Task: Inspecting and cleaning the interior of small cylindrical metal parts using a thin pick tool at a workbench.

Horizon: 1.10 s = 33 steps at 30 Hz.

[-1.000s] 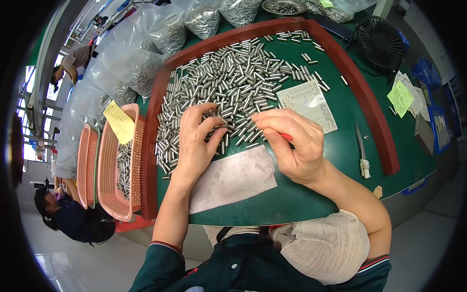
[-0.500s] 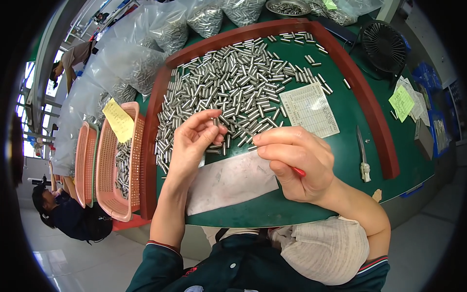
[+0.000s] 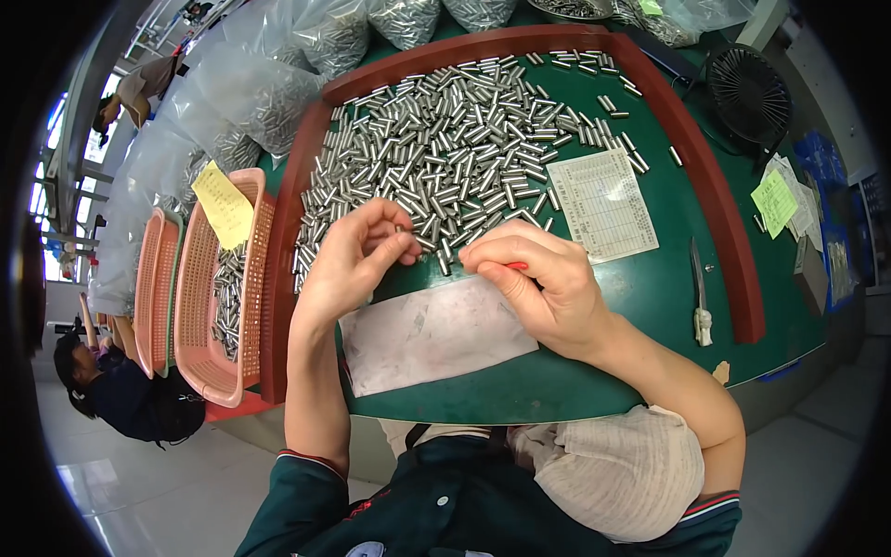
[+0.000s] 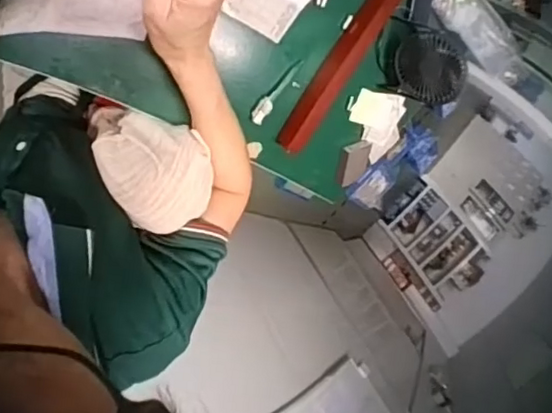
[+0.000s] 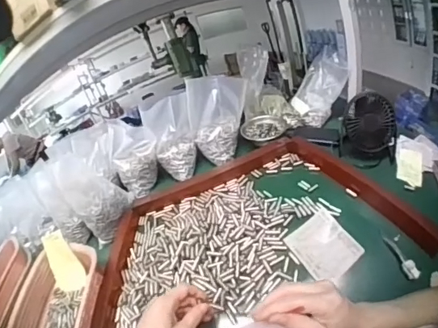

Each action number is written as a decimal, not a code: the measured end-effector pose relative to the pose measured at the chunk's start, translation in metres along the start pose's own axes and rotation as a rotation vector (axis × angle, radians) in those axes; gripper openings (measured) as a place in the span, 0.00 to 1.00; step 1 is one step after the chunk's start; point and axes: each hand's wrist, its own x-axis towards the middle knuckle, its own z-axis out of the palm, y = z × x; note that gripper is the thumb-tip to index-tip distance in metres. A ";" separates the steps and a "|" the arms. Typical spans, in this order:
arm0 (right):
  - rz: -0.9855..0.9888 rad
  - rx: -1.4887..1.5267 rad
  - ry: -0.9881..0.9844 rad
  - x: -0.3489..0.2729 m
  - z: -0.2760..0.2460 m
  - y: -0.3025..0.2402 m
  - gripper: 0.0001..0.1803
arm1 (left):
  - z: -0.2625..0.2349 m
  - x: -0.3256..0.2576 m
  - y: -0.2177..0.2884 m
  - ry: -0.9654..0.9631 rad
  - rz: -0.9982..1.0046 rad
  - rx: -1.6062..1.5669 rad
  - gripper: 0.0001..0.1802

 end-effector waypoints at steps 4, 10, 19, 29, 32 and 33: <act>-0.091 -0.233 0.061 0.006 -0.004 0.004 0.05 | 0.007 0.012 -0.006 0.159 0.068 -0.004 0.04; 0.029 0.023 0.161 0.005 -0.008 -0.002 0.05 | 0.013 0.021 -0.007 0.354 0.276 0.178 0.04; 0.224 0.222 0.183 0.001 -0.007 0.010 0.09 | 0.000 0.009 -0.011 0.130 0.007 0.080 0.04; 0.239 0.197 -0.118 0.000 0.004 0.004 0.07 | -0.014 0.005 -0.005 0.146 0.000 0.110 0.04; 0.354 0.253 0.109 0.005 0.000 0.005 0.09 | -0.026 -0.006 -0.007 -0.115 -0.085 0.048 0.03; 0.321 0.212 0.165 0.005 -0.003 0.007 0.09 | -0.025 -0.006 -0.009 -0.079 -0.101 0.067 0.04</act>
